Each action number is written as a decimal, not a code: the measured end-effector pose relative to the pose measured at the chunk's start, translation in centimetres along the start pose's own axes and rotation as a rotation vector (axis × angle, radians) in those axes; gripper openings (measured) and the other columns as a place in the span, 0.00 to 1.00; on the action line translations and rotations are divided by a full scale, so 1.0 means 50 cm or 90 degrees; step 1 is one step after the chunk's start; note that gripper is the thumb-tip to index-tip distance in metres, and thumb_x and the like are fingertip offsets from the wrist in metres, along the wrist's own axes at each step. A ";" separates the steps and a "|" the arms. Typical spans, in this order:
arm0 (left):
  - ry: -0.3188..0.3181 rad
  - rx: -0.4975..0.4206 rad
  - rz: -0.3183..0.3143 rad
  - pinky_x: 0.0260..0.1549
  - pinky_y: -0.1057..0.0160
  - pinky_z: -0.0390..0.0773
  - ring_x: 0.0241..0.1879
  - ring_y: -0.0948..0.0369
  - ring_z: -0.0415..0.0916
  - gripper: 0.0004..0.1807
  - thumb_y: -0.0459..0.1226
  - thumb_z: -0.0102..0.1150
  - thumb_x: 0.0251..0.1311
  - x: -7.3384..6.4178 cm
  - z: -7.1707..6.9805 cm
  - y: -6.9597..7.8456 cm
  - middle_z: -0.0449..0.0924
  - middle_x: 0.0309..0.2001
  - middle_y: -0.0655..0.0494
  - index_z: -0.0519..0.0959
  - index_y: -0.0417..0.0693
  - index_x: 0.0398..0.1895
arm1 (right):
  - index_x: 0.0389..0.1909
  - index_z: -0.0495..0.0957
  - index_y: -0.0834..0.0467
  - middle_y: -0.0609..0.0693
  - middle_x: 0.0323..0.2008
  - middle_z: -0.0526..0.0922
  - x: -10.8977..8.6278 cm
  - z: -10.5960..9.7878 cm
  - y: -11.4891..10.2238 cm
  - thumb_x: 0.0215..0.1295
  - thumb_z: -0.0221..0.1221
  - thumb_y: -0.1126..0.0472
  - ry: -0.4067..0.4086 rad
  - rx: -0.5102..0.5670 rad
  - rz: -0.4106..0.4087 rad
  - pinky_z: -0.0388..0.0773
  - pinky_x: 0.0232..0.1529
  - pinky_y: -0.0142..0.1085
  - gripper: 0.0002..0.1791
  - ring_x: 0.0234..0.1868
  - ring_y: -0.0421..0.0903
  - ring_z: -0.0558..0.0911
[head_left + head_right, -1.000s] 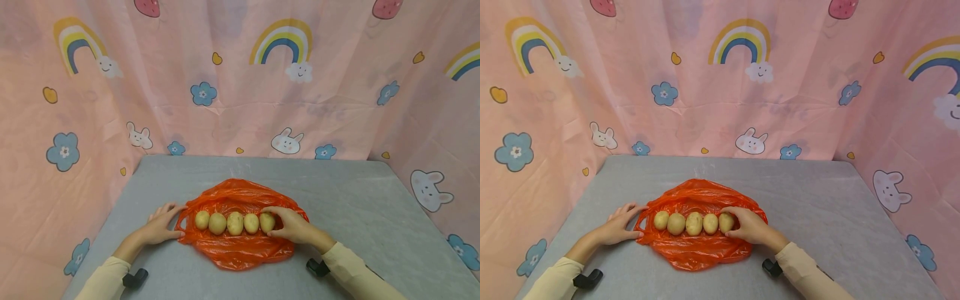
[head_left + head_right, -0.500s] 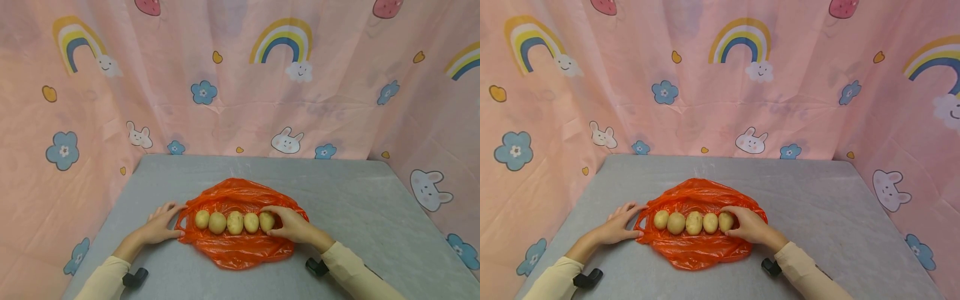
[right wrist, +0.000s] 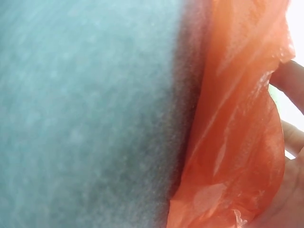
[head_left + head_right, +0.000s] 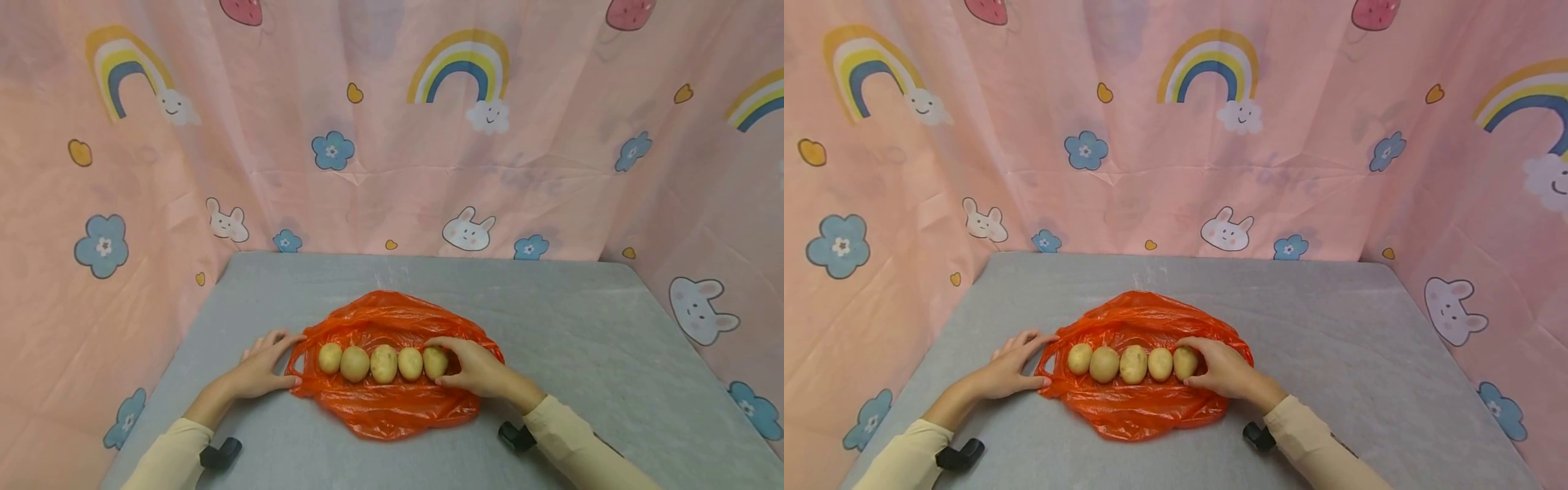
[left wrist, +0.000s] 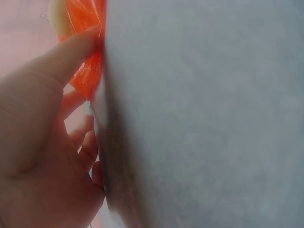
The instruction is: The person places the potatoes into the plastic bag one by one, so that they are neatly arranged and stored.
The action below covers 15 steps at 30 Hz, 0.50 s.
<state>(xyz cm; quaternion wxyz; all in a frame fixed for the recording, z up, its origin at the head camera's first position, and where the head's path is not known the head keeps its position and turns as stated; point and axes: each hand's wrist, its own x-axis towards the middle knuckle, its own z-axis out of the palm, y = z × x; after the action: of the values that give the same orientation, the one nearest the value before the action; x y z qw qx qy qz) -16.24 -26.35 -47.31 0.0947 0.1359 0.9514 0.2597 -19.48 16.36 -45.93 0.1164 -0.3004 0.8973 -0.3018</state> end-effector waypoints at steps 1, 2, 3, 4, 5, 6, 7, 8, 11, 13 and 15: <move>0.001 0.001 0.000 0.54 0.35 0.59 0.67 0.39 0.59 0.43 0.53 0.72 0.55 0.000 0.000 0.000 0.61 0.72 0.41 0.66 0.58 0.74 | 0.64 0.75 0.56 0.51 0.60 0.81 0.000 0.000 0.000 0.58 0.72 0.59 0.001 -0.002 0.001 0.78 0.58 0.48 0.32 0.57 0.47 0.79; 0.001 0.002 0.001 0.54 0.35 0.60 0.67 0.39 0.59 0.43 0.53 0.72 0.55 0.001 -0.001 0.000 0.61 0.72 0.41 0.66 0.58 0.74 | 0.64 0.75 0.56 0.51 0.60 0.81 0.000 0.000 0.000 0.58 0.72 0.59 0.002 -0.005 0.001 0.78 0.58 0.48 0.32 0.57 0.47 0.79; 0.002 0.002 0.002 0.54 0.35 0.60 0.67 0.39 0.59 0.43 0.53 0.72 0.55 0.001 -0.001 0.000 0.61 0.72 0.41 0.66 0.58 0.74 | 0.64 0.74 0.56 0.51 0.60 0.81 -0.001 0.000 -0.001 0.59 0.72 0.59 0.002 -0.007 0.003 0.78 0.58 0.48 0.32 0.57 0.47 0.79; 0.002 0.003 0.002 0.54 0.35 0.60 0.67 0.39 0.59 0.43 0.53 0.72 0.55 0.001 -0.001 0.000 0.61 0.71 0.41 0.66 0.58 0.74 | 0.64 0.74 0.56 0.51 0.60 0.81 -0.001 0.000 -0.001 0.59 0.72 0.59 0.002 -0.008 0.003 0.78 0.58 0.49 0.32 0.57 0.48 0.79; 0.002 0.003 0.002 0.54 0.35 0.60 0.67 0.39 0.59 0.43 0.53 0.72 0.55 0.001 -0.001 0.000 0.61 0.72 0.41 0.66 0.58 0.74 | 0.65 0.74 0.56 0.51 0.60 0.81 -0.001 0.000 -0.002 0.59 0.72 0.59 0.002 -0.009 0.004 0.77 0.58 0.49 0.32 0.57 0.48 0.79; 0.002 0.002 0.003 0.54 0.35 0.60 0.67 0.39 0.59 0.43 0.53 0.72 0.55 0.001 -0.002 0.000 0.61 0.72 0.41 0.66 0.58 0.74 | 0.65 0.74 0.56 0.51 0.60 0.81 -0.001 0.000 -0.002 0.59 0.72 0.59 0.001 -0.010 0.005 0.77 0.58 0.50 0.32 0.58 0.48 0.79; 0.002 0.000 0.003 0.54 0.35 0.59 0.67 0.39 0.59 0.43 0.53 0.72 0.55 0.001 -0.002 0.001 0.61 0.72 0.41 0.66 0.58 0.74 | 0.65 0.74 0.56 0.51 0.60 0.81 -0.001 0.000 -0.003 0.59 0.72 0.59 0.000 -0.009 0.007 0.77 0.59 0.50 0.32 0.58 0.48 0.79; 0.001 -0.001 0.003 0.54 0.34 0.59 0.68 0.38 0.59 0.43 0.53 0.72 0.55 0.001 -0.003 0.001 0.61 0.72 0.40 0.66 0.58 0.74 | 0.65 0.74 0.56 0.52 0.61 0.81 -0.001 0.000 -0.003 0.59 0.72 0.59 -0.001 -0.008 0.008 0.77 0.59 0.51 0.32 0.58 0.48 0.79; -0.001 -0.004 0.001 0.55 0.33 0.59 0.68 0.38 0.58 0.43 0.53 0.71 0.55 0.000 -0.004 0.002 0.61 0.72 0.40 0.66 0.58 0.74 | 0.66 0.73 0.57 0.53 0.61 0.80 -0.002 0.000 -0.005 0.59 0.71 0.59 -0.007 0.001 0.010 0.77 0.60 0.53 0.33 0.59 0.50 0.79; -0.004 -0.005 -0.002 0.56 0.32 0.59 0.69 0.38 0.58 0.43 0.53 0.71 0.56 -0.001 -0.003 0.003 0.60 0.73 0.40 0.66 0.58 0.74 | 0.66 0.73 0.58 0.53 0.62 0.80 -0.002 0.000 -0.005 0.60 0.71 0.59 -0.011 0.006 0.011 0.76 0.61 0.54 0.33 0.59 0.51 0.79; -0.005 -0.004 -0.004 0.57 0.31 0.58 0.69 0.38 0.57 0.43 0.53 0.71 0.56 -0.001 -0.002 0.003 0.60 0.73 0.40 0.66 0.58 0.75 | 0.66 0.73 0.59 0.54 0.62 0.80 -0.003 0.000 -0.004 0.60 0.71 0.59 -0.014 0.008 0.010 0.76 0.61 0.55 0.33 0.59 0.51 0.79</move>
<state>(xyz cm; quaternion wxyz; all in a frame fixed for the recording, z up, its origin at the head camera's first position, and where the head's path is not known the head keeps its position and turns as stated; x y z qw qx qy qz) -16.17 -26.32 -47.15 0.0995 0.1337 0.9507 0.2616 -19.25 16.30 -45.81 0.1301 -0.2961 0.8964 -0.3030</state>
